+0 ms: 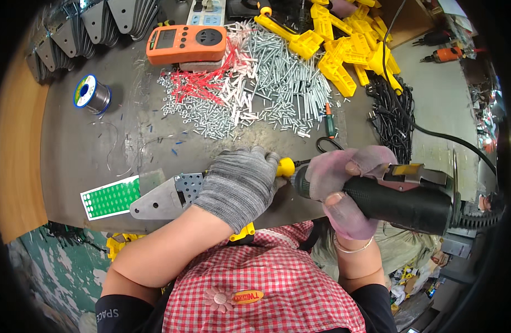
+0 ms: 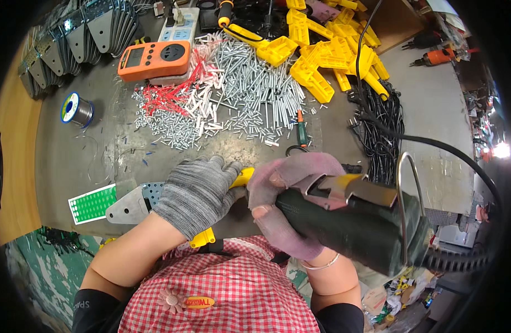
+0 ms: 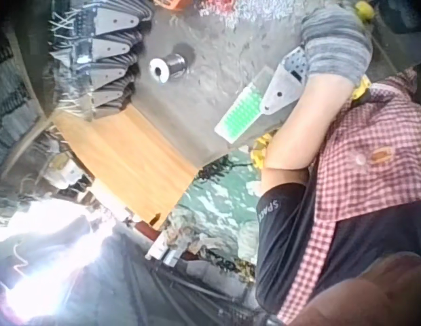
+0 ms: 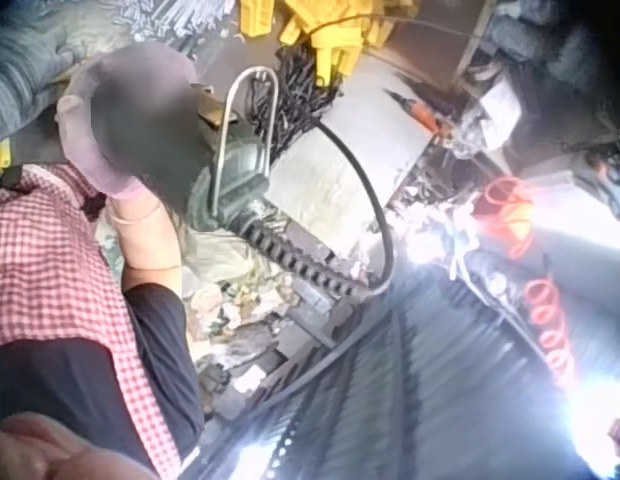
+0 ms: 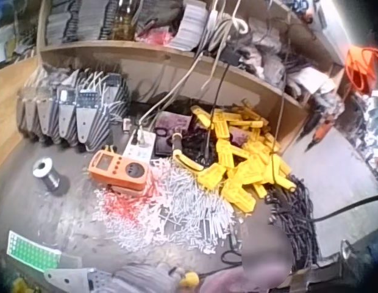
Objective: The person solders wires to electrical components using a soldering iron, places the wiring inside yellow plastic casings, and fastens the casing halves together using an electric screwdriver.
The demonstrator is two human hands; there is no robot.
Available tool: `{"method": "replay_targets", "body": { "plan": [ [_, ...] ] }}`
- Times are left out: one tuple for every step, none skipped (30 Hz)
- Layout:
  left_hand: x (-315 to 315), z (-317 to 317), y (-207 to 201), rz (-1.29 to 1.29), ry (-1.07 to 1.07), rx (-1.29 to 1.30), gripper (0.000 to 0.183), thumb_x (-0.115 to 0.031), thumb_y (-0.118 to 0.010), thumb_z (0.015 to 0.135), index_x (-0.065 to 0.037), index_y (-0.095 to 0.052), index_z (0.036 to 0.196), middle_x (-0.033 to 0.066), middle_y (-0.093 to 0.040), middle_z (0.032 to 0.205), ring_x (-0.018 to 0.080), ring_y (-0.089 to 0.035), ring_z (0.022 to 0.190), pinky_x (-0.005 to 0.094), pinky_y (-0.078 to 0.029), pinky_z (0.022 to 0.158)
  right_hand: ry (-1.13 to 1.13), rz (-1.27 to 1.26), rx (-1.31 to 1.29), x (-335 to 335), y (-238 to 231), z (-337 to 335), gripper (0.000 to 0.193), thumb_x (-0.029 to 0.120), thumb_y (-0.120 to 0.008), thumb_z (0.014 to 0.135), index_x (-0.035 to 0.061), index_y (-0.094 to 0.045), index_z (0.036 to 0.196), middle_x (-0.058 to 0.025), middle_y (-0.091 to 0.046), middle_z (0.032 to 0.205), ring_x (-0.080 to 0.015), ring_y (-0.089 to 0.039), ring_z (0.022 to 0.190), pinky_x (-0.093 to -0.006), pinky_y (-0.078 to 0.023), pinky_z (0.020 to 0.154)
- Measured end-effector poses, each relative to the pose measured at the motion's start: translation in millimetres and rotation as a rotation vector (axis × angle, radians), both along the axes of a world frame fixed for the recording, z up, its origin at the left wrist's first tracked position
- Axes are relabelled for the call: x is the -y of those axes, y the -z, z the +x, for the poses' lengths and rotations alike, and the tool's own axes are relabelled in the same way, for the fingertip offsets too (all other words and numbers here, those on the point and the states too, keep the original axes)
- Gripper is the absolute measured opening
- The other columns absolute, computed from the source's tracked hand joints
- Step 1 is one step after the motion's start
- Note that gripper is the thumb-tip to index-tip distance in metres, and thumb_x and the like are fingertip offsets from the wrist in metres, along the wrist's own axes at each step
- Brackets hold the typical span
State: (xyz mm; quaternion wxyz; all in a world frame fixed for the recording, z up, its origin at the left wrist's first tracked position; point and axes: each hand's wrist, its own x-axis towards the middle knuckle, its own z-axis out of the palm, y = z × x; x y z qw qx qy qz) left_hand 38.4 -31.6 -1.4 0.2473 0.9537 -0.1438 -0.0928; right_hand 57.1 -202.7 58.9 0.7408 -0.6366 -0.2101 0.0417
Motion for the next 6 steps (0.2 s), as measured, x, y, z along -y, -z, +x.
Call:
{"method": "replay_targets", "body": {
  "plan": [
    [0.9,0.6,0.3,0.007,-0.001,-0.005,0.04,-0.04,-0.066,0.091,-0.011,-0.066,0.118,0.0139,-0.065,0.096,0.033,-0.067,0.088,0.0461,-0.053,0.079,-0.003,-0.002,-0.008,0.8,2.1,1.2,0.049,0.014,-0.082,0.082,0.0128,-0.043,0.111,-0.009,-0.056,0.082,-0.0205,-0.052,0.063,-0.0381,-0.044,0.062],
    [1.3,0.4,1.5,0.014,-0.002,-0.01,0.041,-0.039,-0.066,0.092,-0.011,-0.065,0.12,0.014,-0.065,0.097,0.0329,-0.067,0.089,0.0462,-0.053,0.079,-0.074,-0.029,0.047,2.4,5.2,3.8,0.049,0.016,-0.082,0.083,0.0126,-0.042,0.111,-0.009,-0.056,0.08,-0.0205,-0.052,0.062,-0.0373,-0.044,0.061],
    [1.7,0.6,1.8,0.013,-0.001,-0.013,0.041,-0.039,-0.066,0.092,-0.011,-0.065,0.12,0.014,-0.065,0.097,0.0329,-0.067,0.089,0.0462,-0.053,0.079,-0.141,-0.054,0.107,4.7,7.5,6.0,0.05,0.019,-0.083,0.084,0.0124,-0.042,0.111,-0.009,-0.056,0.079,-0.0205,-0.052,0.06,-0.0366,-0.044,0.059],
    [2.0,0.8,2.3,0.027,0.01,-0.038,0.041,-0.039,-0.065,0.092,-0.011,-0.064,0.122,0.0143,-0.065,0.098,0.0329,-0.067,0.09,0.0463,-0.053,0.079,-0.14,-0.055,0.104,6.6,10.1,7.3,0.05,0.019,-0.083,0.084,0.0124,-0.042,0.111,-0.009,-0.056,0.079,-0.0205,-0.052,0.06,-0.0366,-0.044,0.059],
    [2.0,1.0,2.7,0.041,0.022,-0.062,0.042,-0.039,-0.065,0.092,-0.011,-0.064,0.123,0.0147,-0.064,0.1,0.0328,-0.067,0.091,0.0464,-0.053,0.079,-0.176,-0.033,0.129,8.5,13.3,8.5,0.046,0.009,-0.079,0.083,0.0108,-0.043,0.111,-0.0109,-0.059,0.081,-0.0202,-0.057,0.067,-0.0343,-0.049,0.065],
    [1.2,1.6,3.4,0.043,0.019,-0.064,0.042,-0.039,-0.065,0.092,-0.011,-0.064,0.123,0.0147,-0.064,0.1,0.0328,-0.067,0.091,0.0464,-0.053,0.079,-0.214,-0.009,0.156,9.6,17.4,10.4,0.044,-0.001,-0.076,0.082,0.0093,-0.045,0.112,-0.0128,-0.062,0.084,-0.0198,-0.062,0.073,-0.032,-0.053,0.07]
  ]
}}
